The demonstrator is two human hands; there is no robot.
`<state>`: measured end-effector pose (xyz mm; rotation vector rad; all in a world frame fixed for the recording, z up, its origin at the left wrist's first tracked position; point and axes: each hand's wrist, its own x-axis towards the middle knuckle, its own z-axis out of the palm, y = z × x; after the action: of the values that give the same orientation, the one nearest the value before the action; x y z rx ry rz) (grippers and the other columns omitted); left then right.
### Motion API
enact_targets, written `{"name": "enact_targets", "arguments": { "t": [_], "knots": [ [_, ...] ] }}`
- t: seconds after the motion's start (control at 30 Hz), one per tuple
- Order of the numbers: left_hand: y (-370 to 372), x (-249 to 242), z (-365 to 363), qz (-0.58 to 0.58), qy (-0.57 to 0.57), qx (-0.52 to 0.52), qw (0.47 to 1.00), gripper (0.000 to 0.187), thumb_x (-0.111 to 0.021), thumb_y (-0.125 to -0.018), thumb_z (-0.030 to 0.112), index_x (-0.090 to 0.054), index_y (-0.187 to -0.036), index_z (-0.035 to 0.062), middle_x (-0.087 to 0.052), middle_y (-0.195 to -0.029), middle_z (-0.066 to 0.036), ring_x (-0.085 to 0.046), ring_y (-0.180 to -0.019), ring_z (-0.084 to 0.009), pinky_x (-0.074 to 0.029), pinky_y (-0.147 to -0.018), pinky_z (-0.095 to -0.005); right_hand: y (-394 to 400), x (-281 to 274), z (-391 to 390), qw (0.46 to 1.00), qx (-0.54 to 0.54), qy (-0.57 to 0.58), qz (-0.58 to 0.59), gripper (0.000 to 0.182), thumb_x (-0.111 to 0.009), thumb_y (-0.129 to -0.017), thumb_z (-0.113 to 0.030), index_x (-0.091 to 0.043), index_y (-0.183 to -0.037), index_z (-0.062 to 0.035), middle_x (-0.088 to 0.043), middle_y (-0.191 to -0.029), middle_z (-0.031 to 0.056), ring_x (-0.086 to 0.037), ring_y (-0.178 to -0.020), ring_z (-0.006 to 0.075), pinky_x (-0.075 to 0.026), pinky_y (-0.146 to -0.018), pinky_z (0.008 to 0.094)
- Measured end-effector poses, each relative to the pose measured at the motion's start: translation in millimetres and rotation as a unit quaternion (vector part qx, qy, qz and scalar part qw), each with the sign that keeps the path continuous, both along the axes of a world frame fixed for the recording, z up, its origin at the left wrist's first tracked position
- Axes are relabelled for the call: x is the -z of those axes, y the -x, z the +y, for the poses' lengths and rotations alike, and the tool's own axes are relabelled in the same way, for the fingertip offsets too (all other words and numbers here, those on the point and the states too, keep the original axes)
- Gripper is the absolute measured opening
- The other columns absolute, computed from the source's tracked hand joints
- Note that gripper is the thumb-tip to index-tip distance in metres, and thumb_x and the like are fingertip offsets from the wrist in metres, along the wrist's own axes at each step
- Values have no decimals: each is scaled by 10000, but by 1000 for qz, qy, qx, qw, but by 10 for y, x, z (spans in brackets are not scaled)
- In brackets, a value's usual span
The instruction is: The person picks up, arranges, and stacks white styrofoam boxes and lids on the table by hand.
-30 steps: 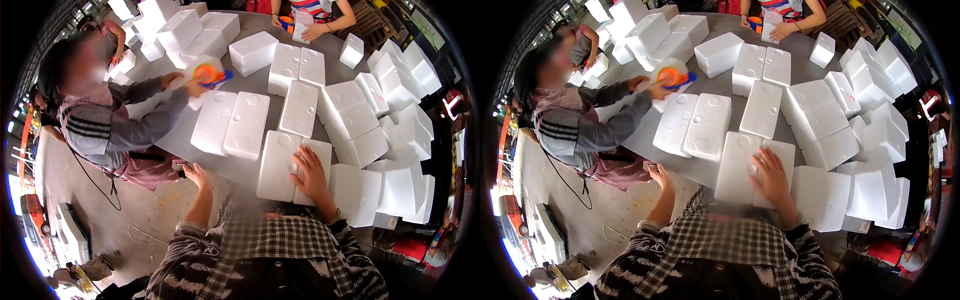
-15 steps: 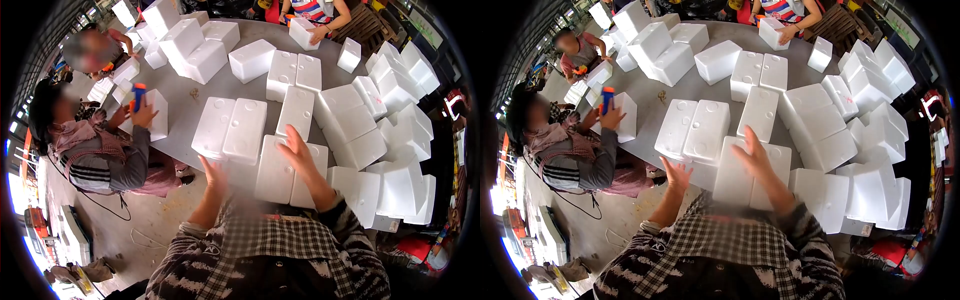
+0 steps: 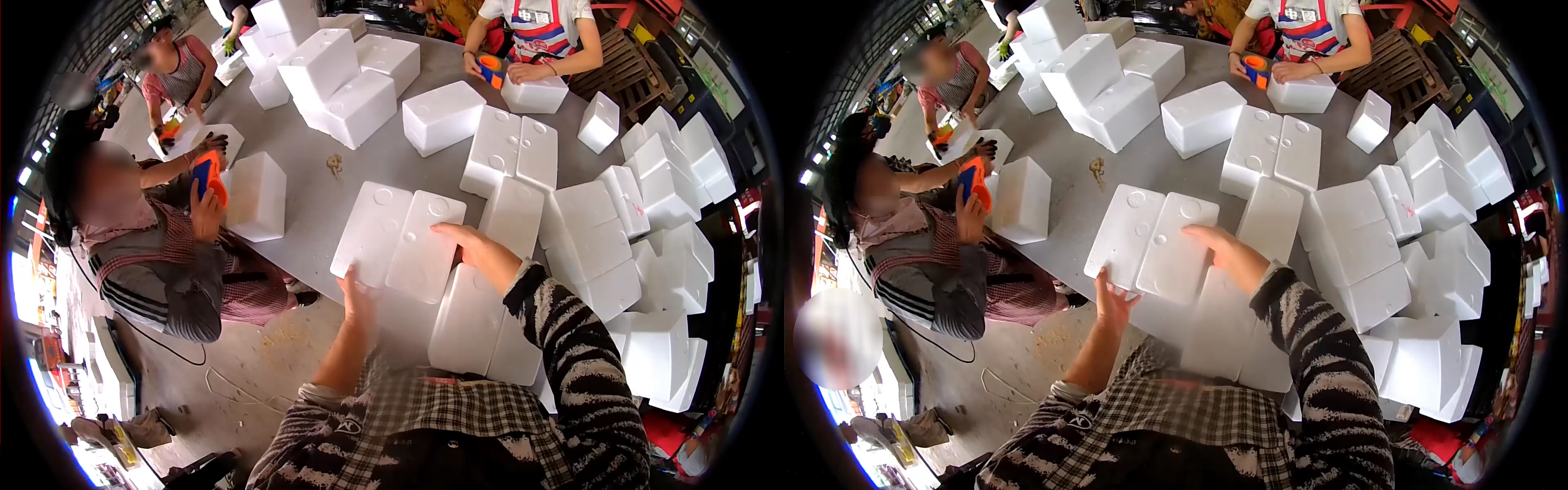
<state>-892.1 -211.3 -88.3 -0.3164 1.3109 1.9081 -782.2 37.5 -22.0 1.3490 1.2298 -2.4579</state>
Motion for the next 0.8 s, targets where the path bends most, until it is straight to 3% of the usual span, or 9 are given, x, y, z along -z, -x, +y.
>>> {"name": "enact_targets", "arguments": {
  "t": [0.23,0.33,0.43,0.57,0.63,0.7,0.8],
  "knots": [
    [-28,-94,45,-2,32,0,999,928,-588,-802,633,-120,-1501,239,-212,-1549,-82,-275,-1388,-393,-262,-1056,-657,7,-90,11,999,18,34,-16,474,-709,-836,-249,-567,-1224,-17,-627,-1136,105,-619,-1035,256,-505,-886,413],
    [156,71,111,-23,-15,20,999,819,-620,-828,525,-152,-1455,281,-114,-1574,-19,-99,-1424,-431,-226,-1043,-696,131,37,35,995,82,-54,18,476,-720,-820,-247,-575,-1213,-20,-632,-1117,108,-621,-1022,258,-511,-869,421],
    [500,198,454,-5,-26,22,999,813,-619,-829,534,-163,-1449,273,-106,-1577,-15,-78,-1431,-428,-213,-1055,-686,393,-2,243,994,85,-69,7,473,-724,-810,-244,-582,-1204,-24,-640,-1100,108,-624,-1019,265,-513,-861,428],
    [1113,236,1081,12,-20,40,999,774,-640,-805,553,-258,-1416,270,-206,-1546,-50,-242,-1383,-422,-294,-1011,-674,802,80,583,978,177,-20,105,490,-761,-782,-178,-576,-1188,26,-641,-1116,145,-637,-1016,286,-534,-840,427],
    [1363,177,1377,22,-14,49,998,772,-660,-779,568,-309,-1400,270,-298,-1483,-63,-364,-1296,-403,-349,-963,-652,1048,232,812,972,190,-18,140,616,-781,-776,-246,-520,-1268,18,-612,-1177,151,-614,-1073,285,-528,-880,453],
    [1480,36,1647,63,41,72,995,952,-599,-767,659,-205,-1497,193,-274,-1475,-159,-409,-1281,-419,-409,-979,-574,1292,295,1029,964,239,-59,98,684,-805,-757,-234,-480,-1274,73,-611,-1151,197,-632,-1028,306,-543,-845,457],
    [1656,20,1835,54,22,97,994,965,-601,-763,656,-200,-1496,172,-269,-1471,-162,-387,-1290,-425,-378,-1009,-577,1465,472,1159,949,265,-145,95,814,-844,-704,-322,-450,-1297,74,-611,-1137,207,-648,-973,321,-552,-759,442]
  ]
}}
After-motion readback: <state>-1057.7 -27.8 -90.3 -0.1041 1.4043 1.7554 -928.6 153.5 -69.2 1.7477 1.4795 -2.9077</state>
